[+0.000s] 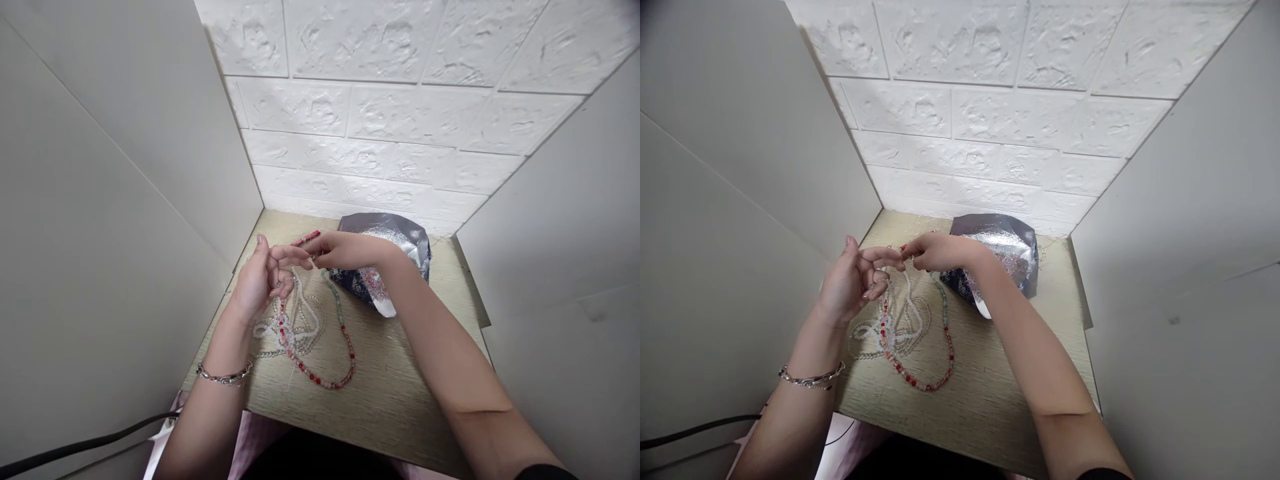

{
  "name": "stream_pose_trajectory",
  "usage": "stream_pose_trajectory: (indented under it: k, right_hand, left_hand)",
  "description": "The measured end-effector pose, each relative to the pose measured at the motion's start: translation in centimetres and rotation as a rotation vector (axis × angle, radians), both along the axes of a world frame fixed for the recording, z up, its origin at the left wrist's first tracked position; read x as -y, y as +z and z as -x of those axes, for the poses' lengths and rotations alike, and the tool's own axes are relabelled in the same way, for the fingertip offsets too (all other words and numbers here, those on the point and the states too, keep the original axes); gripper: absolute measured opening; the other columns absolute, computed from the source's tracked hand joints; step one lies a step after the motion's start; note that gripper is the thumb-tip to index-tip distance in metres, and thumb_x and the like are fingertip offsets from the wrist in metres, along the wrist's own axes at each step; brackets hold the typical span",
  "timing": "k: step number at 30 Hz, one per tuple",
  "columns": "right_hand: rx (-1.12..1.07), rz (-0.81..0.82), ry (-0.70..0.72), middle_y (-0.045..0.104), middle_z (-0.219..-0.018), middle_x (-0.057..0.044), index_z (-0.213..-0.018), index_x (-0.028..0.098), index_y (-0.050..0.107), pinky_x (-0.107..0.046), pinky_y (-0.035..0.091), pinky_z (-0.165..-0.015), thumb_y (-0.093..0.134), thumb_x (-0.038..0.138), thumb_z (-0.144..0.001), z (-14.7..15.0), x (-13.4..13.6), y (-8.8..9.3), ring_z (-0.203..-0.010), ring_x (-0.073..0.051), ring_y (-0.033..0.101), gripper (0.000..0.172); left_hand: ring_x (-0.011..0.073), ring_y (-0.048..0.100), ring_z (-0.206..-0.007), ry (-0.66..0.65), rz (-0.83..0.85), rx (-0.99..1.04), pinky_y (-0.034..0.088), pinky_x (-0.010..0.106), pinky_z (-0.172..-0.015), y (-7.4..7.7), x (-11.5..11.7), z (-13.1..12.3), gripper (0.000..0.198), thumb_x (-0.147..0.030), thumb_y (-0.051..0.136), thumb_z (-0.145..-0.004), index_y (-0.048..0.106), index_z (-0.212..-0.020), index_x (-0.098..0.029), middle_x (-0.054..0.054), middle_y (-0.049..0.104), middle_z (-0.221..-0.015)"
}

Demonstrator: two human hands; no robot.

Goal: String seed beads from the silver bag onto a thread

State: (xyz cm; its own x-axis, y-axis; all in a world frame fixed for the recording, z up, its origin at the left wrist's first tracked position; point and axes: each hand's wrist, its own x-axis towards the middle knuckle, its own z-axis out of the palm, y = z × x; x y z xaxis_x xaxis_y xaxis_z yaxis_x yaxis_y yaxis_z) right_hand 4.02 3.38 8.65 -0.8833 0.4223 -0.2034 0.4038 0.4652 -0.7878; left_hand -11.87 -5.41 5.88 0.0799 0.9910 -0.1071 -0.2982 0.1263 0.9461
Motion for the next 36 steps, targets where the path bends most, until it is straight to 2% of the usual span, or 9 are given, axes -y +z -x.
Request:
stream_pose_trajectory:
  k: [4,9,13,17,23,25,28,32,36]
  right_hand:
    - [-0.01,0.033,-0.001,0.057,-0.078,-0.001,-0.087,0.017,0.06,-0.023,0.033,-0.061,0.047,0.018,-0.071,0.3,0.2,-0.1,-0.066,-0.01,0.044,0.02]
    - [0.034,-0.112,-0.153,0.049,-0.066,0.001,-0.076,0.016,0.054,-0.022,0.028,-0.054,0.049,0.032,-0.075,0.4,0.7,0.2,-0.058,-0.008,0.038,0.017]
    - [0.129,-0.101,0.0,0.044,-0.062,0.002,-0.07,0.016,0.05,-0.023,0.026,-0.051,0.057,0.043,-0.068,0.8,1.0,-0.1,-0.056,-0.008,0.037,0.028]
    - [0.003,0.009,0.109,0.049,-0.069,0.002,-0.082,0.016,0.054,-0.022,0.033,-0.058,0.058,0.041,-0.069,2.0,1.1,-1.3,-0.063,-0.009,0.043,0.029]
    - [-0.002,0.305,0.233,0.058,-0.077,-0.002,-0.075,0.012,0.057,-0.023,0.038,-0.076,0.056,0.037,-0.073,2.1,0.6,-1.7,-0.076,-0.01,0.053,0.025]
    - [0.051,0.376,0.29,0.057,-0.072,0.0,-0.073,0.013,0.056,-0.022,0.04,-0.073,0.057,0.033,-0.073,1.1,0.4,-1.0,-0.072,-0.008,0.054,0.02]
    - [0.061,0.352,0.287,0.053,-0.068,0.002,-0.078,0.013,0.055,-0.02,0.04,-0.061,0.059,0.03,-0.071,-1.3,0.5,1.1,-0.063,-0.006,0.051,0.018]
    - [-0.047,0.174,0.206,0.049,-0.061,0.005,-0.101,0.015,0.056,-0.017,0.033,-0.05,0.061,0.029,-0.07,-5.0,1.6,4.8,-0.053,-0.004,0.042,0.035]
    - [0.034,-0.155,-0.049,0.052,-0.062,0.003,-0.094,0.017,0.06,-0.019,0.032,-0.05,0.054,0.023,-0.072,-6.8,3.1,6.7,-0.053,-0.005,0.043,0.024]
  left_hand:
    - [0.0036,0.038,-0.03,0.027,0.014,0.046,0.018,0.017,-0.027,0.1,0.0,-0.1,0.067,-0.053,0.016,-0.085,0.065,-0.078,-0.008,0.012,0.066,-0.071]
    - [0.005,0.042,-0.039,0.095,-0.011,0.092,0.018,0.015,-0.027,0.2,0.1,-0.2,0.065,-0.052,0.019,-0.086,0.066,-0.083,-0.006,0.014,0.066,-0.072]
    - [0.0039,0.038,-0.036,0.1,-0.021,0.109,0.019,0.015,-0.027,0.3,0.1,-0.3,0.065,-0.052,0.02,-0.085,0.067,-0.085,-0.007,0.012,0.065,-0.068]
    - [0.0045,0.039,-0.036,0.106,-0.04,0.148,0.02,0.015,-0.026,0.2,0.1,-0.3,0.065,-0.054,0.022,-0.084,0.067,-0.083,-0.007,0.013,0.065,-0.069]
    - [0.004,0.041,-0.038,0.261,-0.099,0.324,0.022,0.011,-0.025,0.6,0.2,0.2,0.065,-0.052,0.02,-0.085,0.067,-0.075,-0.008,0.011,0.062,-0.067]
    - [0.0031,0.039,-0.037,0.337,-0.13,0.409,0.022,0.011,-0.025,0.8,0.2,0.4,0.067,-0.052,0.017,-0.086,0.066,-0.073,-0.009,0.009,0.06,-0.065]
    - [0.0024,0.037,-0.036,0.405,-0.179,0.509,0.022,0.01,-0.025,1.0,0.3,0.6,0.068,-0.051,0.013,-0.086,0.065,-0.072,-0.01,0.007,0.058,-0.064]
    - [0.0026,0.038,-0.037,0.39,-0.198,0.619,0.021,0.01,-0.024,1.1,0.3,0.7,0.064,-0.05,0.014,-0.087,0.062,-0.072,-0.01,0.006,0.055,-0.063]
    - [0.0015,0.035,-0.035,0.328,-0.172,0.732,0.018,0.01,-0.024,0.9,0.3,0.9,0.058,-0.047,0.017,-0.088,0.058,-0.071,-0.01,0.004,0.053,-0.06]
